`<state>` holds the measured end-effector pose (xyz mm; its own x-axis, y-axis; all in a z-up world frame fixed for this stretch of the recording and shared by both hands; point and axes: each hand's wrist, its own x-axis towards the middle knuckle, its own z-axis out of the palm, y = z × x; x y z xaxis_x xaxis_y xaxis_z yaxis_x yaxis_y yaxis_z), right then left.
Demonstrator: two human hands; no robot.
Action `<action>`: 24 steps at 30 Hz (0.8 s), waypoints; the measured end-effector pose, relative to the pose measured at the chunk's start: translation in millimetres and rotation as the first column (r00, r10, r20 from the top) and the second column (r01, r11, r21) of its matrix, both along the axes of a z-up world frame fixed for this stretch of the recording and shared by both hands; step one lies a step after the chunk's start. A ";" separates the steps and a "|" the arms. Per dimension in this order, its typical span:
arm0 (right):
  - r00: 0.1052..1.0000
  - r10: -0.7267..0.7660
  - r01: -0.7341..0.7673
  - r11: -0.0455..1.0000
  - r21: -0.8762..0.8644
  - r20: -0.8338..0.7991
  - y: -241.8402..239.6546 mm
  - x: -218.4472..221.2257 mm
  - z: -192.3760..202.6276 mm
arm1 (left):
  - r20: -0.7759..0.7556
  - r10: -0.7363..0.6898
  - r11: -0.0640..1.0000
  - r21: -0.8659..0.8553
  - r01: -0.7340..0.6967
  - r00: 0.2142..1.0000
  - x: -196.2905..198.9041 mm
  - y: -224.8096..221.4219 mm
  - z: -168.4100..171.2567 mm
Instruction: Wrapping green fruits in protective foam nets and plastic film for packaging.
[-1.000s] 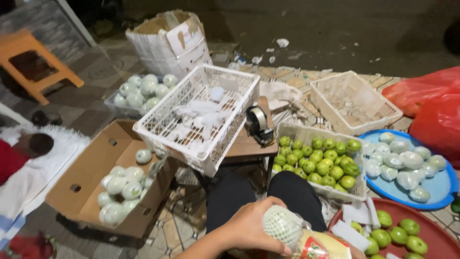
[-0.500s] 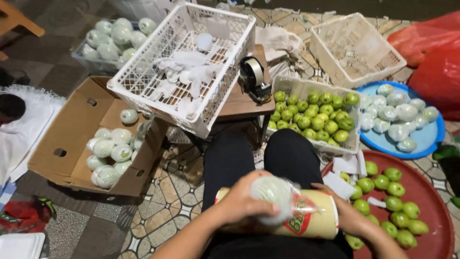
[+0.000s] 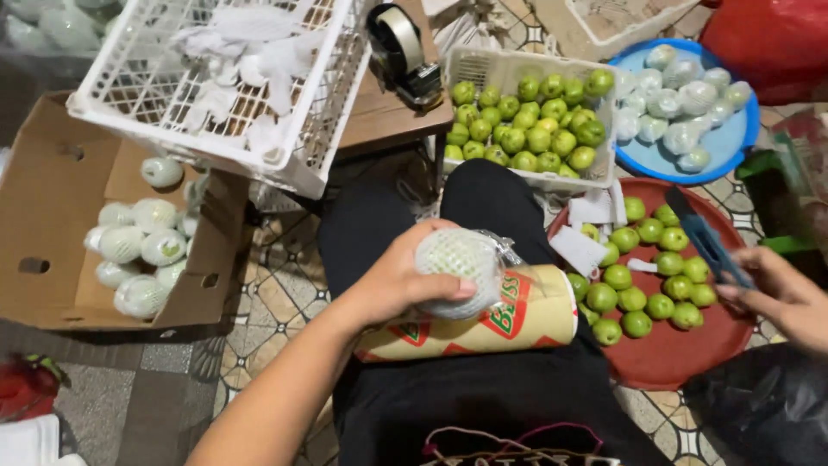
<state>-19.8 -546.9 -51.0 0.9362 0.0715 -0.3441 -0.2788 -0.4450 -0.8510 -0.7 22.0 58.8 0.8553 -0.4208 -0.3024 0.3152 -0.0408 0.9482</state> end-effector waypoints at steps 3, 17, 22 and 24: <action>0.957 -0.095 0.082 0.995 -0.059 -0.275 96.8 9.0 69.3 | 0.003 -0.006 0.999 -0.041 0.006 1.000 8.0 -2.3 -3.3; 0.589 0.756 -0.454 0.602 -0.657 0.286 177.6 -28.4 138.9 | -0.371 0.148 0.950 -0.204 -0.236 0.917 13.7 -2.3 15.6; 0.556 0.823 -0.235 0.293 -0.927 0.119 204.1 -41.8 140.1 | -0.150 0.157 0.986 -0.035 -0.164 0.976 14.0 2.2 27.2; 0.490 0.837 -0.014 0.285 -0.958 0.242 222.1 -46.4 152.0 | -0.081 0.179 0.982 -0.050 -0.183 0.981 13.3 2.6 25.5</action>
